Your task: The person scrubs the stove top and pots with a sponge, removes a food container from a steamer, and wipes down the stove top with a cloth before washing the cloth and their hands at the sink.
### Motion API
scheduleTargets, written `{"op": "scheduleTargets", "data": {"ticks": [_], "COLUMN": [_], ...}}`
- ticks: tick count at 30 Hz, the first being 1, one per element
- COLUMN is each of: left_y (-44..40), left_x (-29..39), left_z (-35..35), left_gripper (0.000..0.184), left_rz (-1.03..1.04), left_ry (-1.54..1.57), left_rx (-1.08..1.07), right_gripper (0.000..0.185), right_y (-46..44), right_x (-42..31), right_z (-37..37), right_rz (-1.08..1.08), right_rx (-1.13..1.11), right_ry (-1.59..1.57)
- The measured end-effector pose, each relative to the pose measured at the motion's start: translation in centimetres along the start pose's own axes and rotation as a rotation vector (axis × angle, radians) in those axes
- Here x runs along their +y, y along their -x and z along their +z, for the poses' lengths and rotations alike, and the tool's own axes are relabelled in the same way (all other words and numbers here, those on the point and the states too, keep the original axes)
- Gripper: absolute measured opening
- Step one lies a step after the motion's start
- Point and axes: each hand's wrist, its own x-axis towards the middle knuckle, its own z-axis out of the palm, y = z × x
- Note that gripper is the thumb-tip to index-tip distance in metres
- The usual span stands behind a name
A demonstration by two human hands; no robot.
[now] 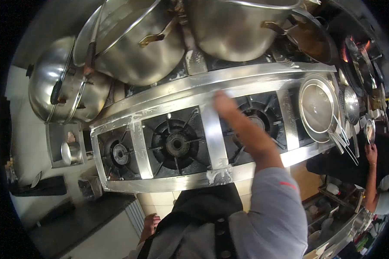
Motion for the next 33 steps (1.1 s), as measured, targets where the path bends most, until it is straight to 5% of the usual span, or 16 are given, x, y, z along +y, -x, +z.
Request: {"op": "scheduleTargets", "data": {"ticks": [1,4,7,9,12,15,17,19,20,21,25,26,28,29,30,33], "left_y": [-0.8,0.3,-3.8,1.0,3.0,1.6,0.5,-2.3,-2.7,-2.3,-1.8,-3.0,-3.8,-2.5,0.0,-1.2], "left_x": [-0.9,-1.3,-5.8,-2.5,0.2,-0.5,-2.0,-5.6,-6.2,-6.2,-5.6,-6.1,-4.4,-1.2,1.1,1.2], "left_z": [-1.0,-1.6,-3.8,-1.9,-1.6,-3.3,-3.8,-4.9,-5.4,-5.4,-4.9,-4.7,-4.0,-1.5,0.4,1.1], "left_gripper": [0.032,0.032,0.03,0.029,0.03,0.032,0.033,0.033,0.032,0.031,0.026,0.025,0.029,0.035,0.034,0.034], "left_rz": [0.01,-0.044,-0.249,-0.097,0.121,0.213,0.044,-0.212,-0.134,-0.057,0.298,0.421,0.161,-0.247,-0.055,-0.089], "left_ry": [-0.011,-0.156,-0.269,-0.366,-0.503,-0.4,-0.283,-0.227,-0.282,-0.342,-0.614,-0.666,-0.493,-0.235,-0.193,-0.303], "left_rx": [0.025,0.189,0.061,0.036,-0.023,-0.054,-0.009,0.093,0.043,-0.01,-0.287,-0.376,-0.248,-0.02,0.064,0.16], "right_gripper": [0.023,0.027,0.023,0.023,0.012,0.015,0.028,0.028,0.025,0.022,0.023,0.024,0.024,0.025,0.027,0.031], "right_y": [0.3,1.4,-0.2,-3.4,-5.2,-3.5,-0.7,1.3,2.7,2.2,3.7,3.5,3.7,3.4,3.3,3.0], "right_x": [3.2,6.4,-3.3,-10.2,-18.8,-11.1,-2.1,8.1,12.2,11.6,12.9,14.2,17.2,18.3,18.8,13.9], "right_z": [-3.7,-8.7,-4.2,5.4,2.6,4.3,-0.3,-5.2,-7.4,-12.2,-7.0,-7.7,-8.1,-8.2,-9.1,-4.9], "right_rz": [0.023,0.109,0.085,-0.144,-0.357,-0.405,0.13,0.038,0.072,0.594,0.058,0.085,0.146,0.176,0.158,0.073], "right_rx": [-0.195,-0.199,-0.13,-0.238,-0.093,0.031,-0.263,-0.157,-0.129,-0.213,-0.059,-0.05,-0.025,-0.014,-0.055,0.029], "right_ry": [0.114,0.275,-0.012,-0.004,-0.144,-0.011,-0.21,-0.024,0.115,-0.235,0.002,0.011,0.001,0.0,-0.014,0.004]}}
